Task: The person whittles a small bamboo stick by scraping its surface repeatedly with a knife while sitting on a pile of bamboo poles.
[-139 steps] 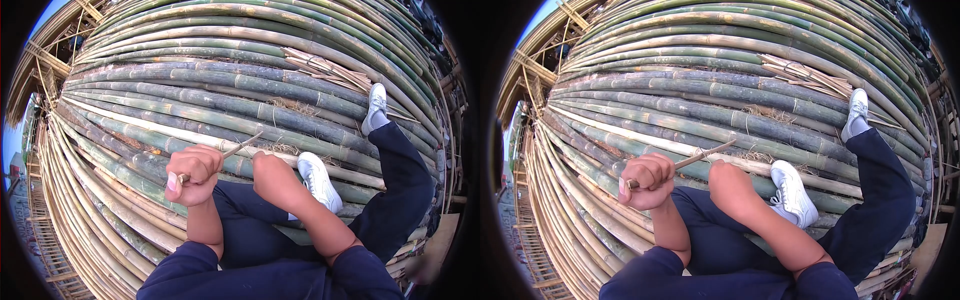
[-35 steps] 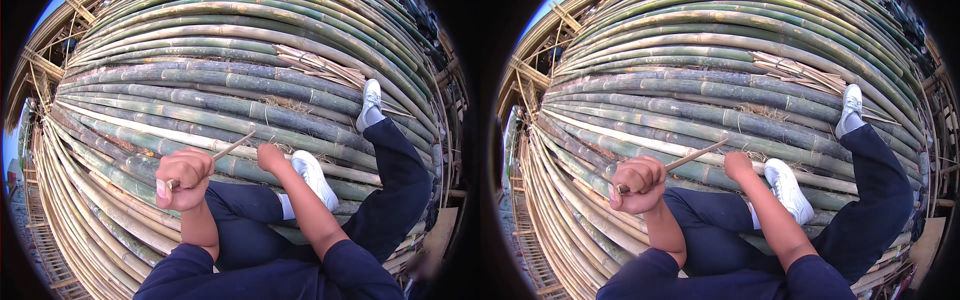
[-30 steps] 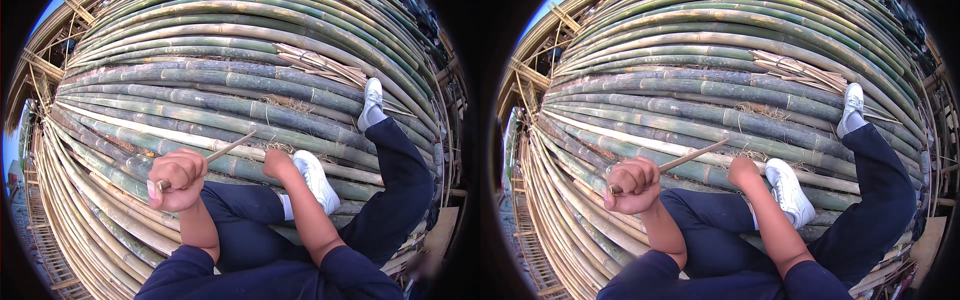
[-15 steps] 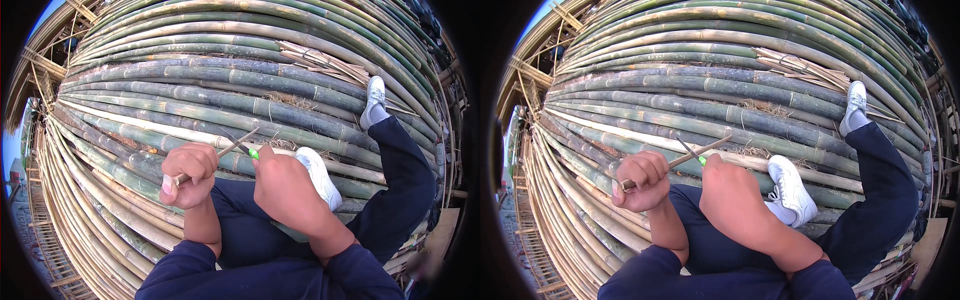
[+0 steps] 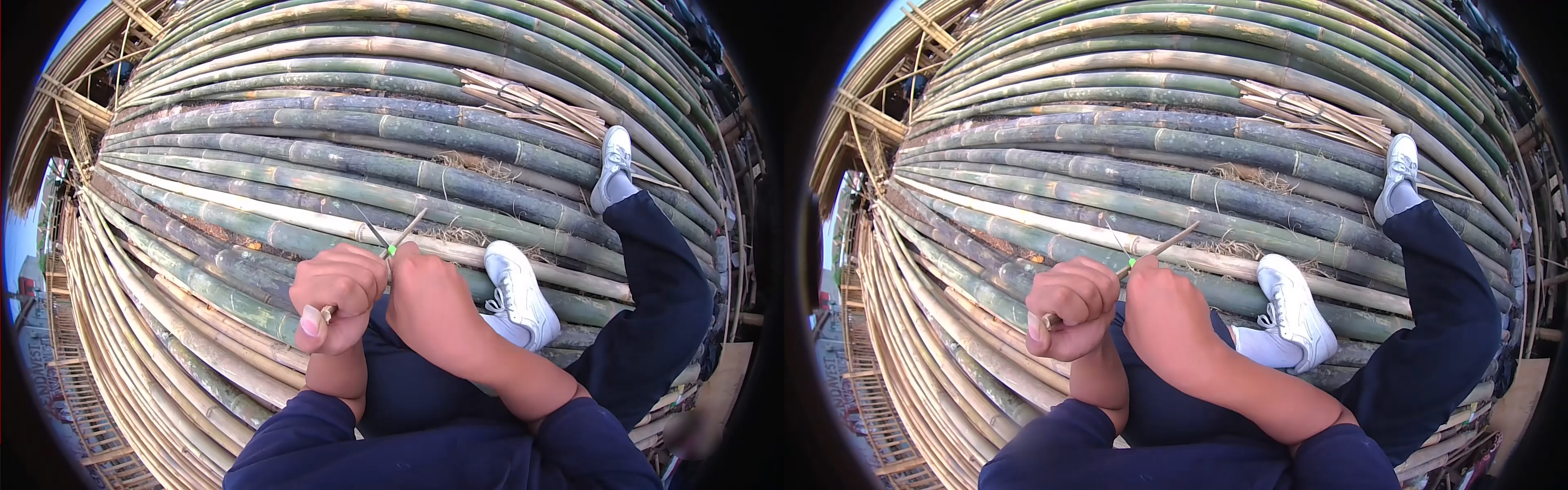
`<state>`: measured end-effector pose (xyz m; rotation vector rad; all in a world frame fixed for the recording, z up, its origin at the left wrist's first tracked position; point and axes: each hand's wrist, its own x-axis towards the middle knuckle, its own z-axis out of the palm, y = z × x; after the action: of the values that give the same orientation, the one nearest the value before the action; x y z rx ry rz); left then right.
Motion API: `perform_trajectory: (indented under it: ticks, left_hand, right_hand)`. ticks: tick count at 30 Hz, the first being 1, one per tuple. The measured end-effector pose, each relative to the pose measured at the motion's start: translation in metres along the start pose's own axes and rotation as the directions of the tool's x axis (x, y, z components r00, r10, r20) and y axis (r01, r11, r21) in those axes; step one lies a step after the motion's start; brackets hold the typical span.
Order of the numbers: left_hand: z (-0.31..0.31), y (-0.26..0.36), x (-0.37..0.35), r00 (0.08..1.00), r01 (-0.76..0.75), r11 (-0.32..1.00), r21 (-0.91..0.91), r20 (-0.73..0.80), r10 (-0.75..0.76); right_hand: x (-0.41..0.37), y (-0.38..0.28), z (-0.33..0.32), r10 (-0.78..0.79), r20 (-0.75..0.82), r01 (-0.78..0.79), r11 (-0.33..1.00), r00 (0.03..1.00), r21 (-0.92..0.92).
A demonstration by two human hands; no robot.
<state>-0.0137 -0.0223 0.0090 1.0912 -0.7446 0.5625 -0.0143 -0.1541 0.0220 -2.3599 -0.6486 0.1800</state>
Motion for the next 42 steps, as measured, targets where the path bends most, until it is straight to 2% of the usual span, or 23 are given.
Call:
perform_trajectory:
  ticks: [5,7,9,12,13,15,19,21,22,24,25,27,29,31,33,35,39,41,42]
  left_hand:
    - [0.002,-0.003,-0.001,1.0,-0.025,0.999,0.032,0.017,0.024]
    - [-0.003,-0.002,-0.001,0.999,-0.021,1.0,0.01,-0.044,0.021]
    - [-0.006,-0.003,-0.001,0.998,-0.031,1.0,0.002,-0.061,0.031]
    - [-0.01,-0.004,-0.001,0.995,-0.059,0.998,-0.012,-0.086,0.058]
    - [-0.012,-0.003,-0.001,0.992,-0.069,0.998,-0.013,-0.104,0.068]
    - [-0.017,-0.002,0.002,0.99,-0.057,0.998,0.002,-0.125,0.057]
    - [-0.007,-0.004,0.002,0.99,-0.051,0.999,0.008,-0.13,0.051]
    - [-0.011,-0.003,0.002,0.99,-0.053,0.999,0.006,-0.131,0.053]
    - [-0.015,-0.002,0.002,0.99,-0.05,0.999,0.006,-0.132,0.05]
    - [-0.029,-0.001,0.003,0.988,-0.06,0.996,-0.06,-0.146,0.051]
    - [-0.033,0.0,0.003,0.984,-0.068,0.99,-0.121,-0.17,0.047]
    - [-0.022,-0.002,0.0,0.983,-0.063,0.992,-0.105,-0.181,0.044]
    - [-0.01,-0.001,0.0,0.996,-0.035,0.998,-0.053,-0.084,0.031]
    - [-0.009,-0.001,0.001,0.997,-0.032,0.998,-0.045,-0.075,0.029]
    - [-0.017,-0.001,0.001,0.992,-0.049,0.997,-0.059,-0.118,0.042]
    - [-0.022,0.0,0.0,0.988,-0.035,0.997,-0.063,-0.155,0.025]
    - [-0.02,0.0,0.001,0.989,-0.055,0.996,-0.065,-0.143,0.045]
    - [-0.021,-0.001,0.001,0.989,-0.047,0.997,-0.055,-0.141,0.039]
    - [-0.023,-0.002,0.003,0.99,-0.061,0.996,-0.066,-0.134,0.052]
  right_hand:
    - [-0.017,-0.008,-0.025,0.062,0.131,-0.067,0.997,0.989,0.032]
    - [-0.015,-0.008,-0.021,0.091,0.188,-0.098,0.995,0.978,0.029]
    - [-0.003,-0.003,0.001,0.068,0.065,-0.073,0.994,0.996,0.078]
    - [0.003,-0.001,0.012,0.025,0.002,-0.025,0.996,1.0,0.08]
    - [-0.002,-0.004,0.007,0.027,-0.002,-0.027,0.996,1.0,0.082]
    - [-0.017,-0.012,-0.008,0.068,0.125,-0.074,0.996,0.99,0.041]
    - [-0.009,-0.011,0.011,0.114,0.092,-0.113,0.994,0.989,-0.016]
    - [0.002,-0.002,0.02,0.026,-0.046,-0.026,1.0,0.999,0.007]
    - [-0.003,-0.003,0.016,0.026,-0.051,-0.026,1.0,0.998,0.005]
    - [-0.015,-0.008,0.003,0.06,0.091,-0.058,0.998,0.994,-0.034]
    - [-0.015,-0.011,0.005,0.063,0.092,-0.06,0.998,0.994,-0.033]
    - [-0.014,-0.016,0.01,0.148,0.116,-0.143,0.988,0.982,-0.053]
    - [0.003,0.01,0.033,0.127,0.062,-0.123,0.99,0.99,-0.064]
    - [0.008,0.019,0.027,0.105,-0.006,-0.106,0.992,0.994,-0.072]
    - [-0.004,0.015,0.007,0.043,0.085,-0.043,0.999,0.995,0.007]
    - [-0.006,0.003,0.003,0.081,0.161,-0.087,0.996,0.984,0.029]
    - [0.019,0.042,0.057,0.119,0.027,-0.12,0.992,0.993,0.025]
    - [0.021,0.044,0.059,0.125,-0.02,-0.125,0.992,0.992,0.007]
    - [0.013,0.03,0.044,0.11,0.007,-0.11,0.991,0.994,0.069]
